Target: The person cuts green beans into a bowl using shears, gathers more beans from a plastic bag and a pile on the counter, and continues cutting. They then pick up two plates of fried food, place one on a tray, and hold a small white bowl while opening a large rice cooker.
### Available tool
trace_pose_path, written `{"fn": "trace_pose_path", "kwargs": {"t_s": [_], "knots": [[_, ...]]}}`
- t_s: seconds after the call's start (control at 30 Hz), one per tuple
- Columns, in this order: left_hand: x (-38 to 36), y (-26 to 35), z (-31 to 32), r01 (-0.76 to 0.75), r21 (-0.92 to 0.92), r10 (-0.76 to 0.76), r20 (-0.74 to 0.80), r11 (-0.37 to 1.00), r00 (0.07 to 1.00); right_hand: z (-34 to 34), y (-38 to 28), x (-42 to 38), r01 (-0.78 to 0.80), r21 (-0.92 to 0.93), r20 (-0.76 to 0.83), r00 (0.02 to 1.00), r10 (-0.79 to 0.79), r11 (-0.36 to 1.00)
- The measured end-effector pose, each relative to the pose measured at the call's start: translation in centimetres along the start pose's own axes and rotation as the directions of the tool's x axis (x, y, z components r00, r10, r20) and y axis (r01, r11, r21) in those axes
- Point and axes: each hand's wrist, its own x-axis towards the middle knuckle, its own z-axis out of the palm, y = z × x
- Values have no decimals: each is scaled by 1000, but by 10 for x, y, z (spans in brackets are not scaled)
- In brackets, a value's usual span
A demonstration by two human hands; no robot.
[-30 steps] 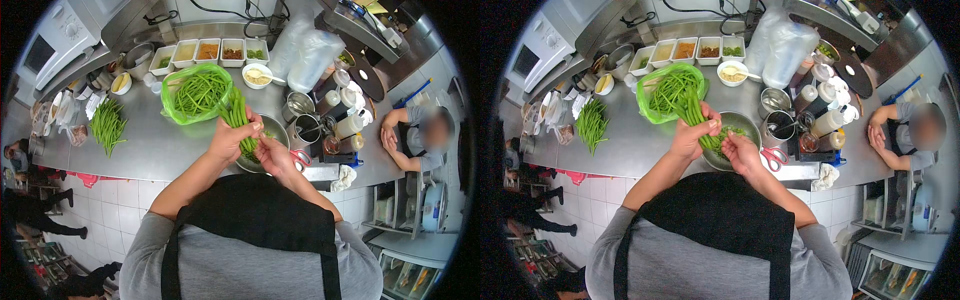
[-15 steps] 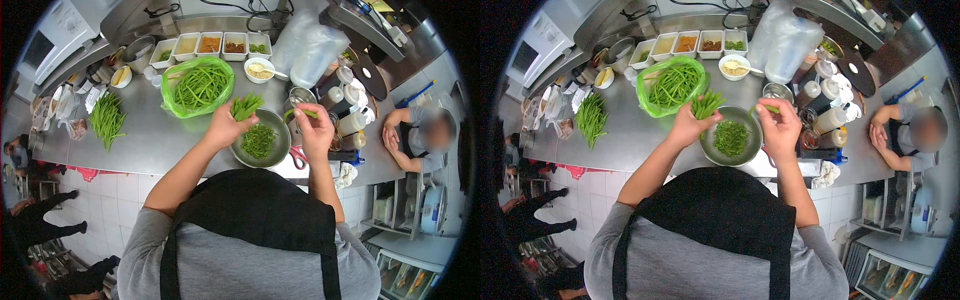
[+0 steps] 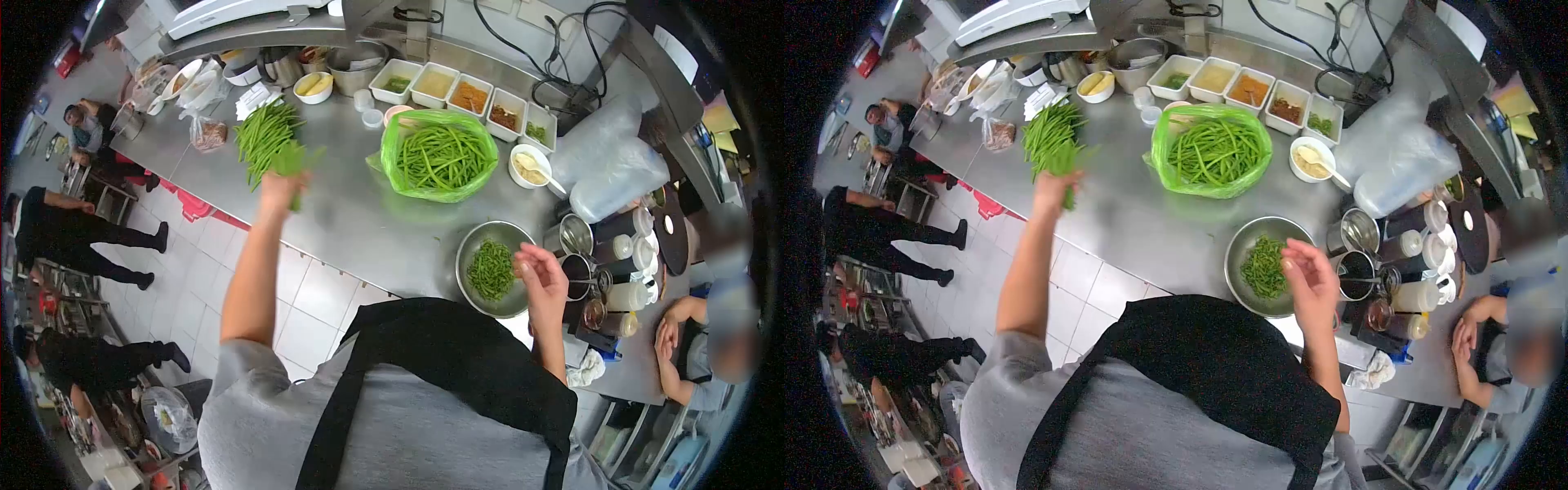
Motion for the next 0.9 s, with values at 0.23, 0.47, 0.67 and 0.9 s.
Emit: {"fn": "trace_pose_path", "kwargs": {"t_s": [0.23,0.47,0.67,0.9], "knots": [[96,57,-19,-191,192,220,-146,963,964,6,-3,2,-72,70,55,996,68,995],[-90,119,168,-89,-574,324,321,814,890,58,-13,35,-417,781,290,901,322,465],[-193,94,241,-384,-513,597,356,768,719,56,54,59,-200,957,184,978,96,211],[-195,75,256,-281,-512,544,490,812,681,46,30,19,-248,954,161,897,412,169]]}}
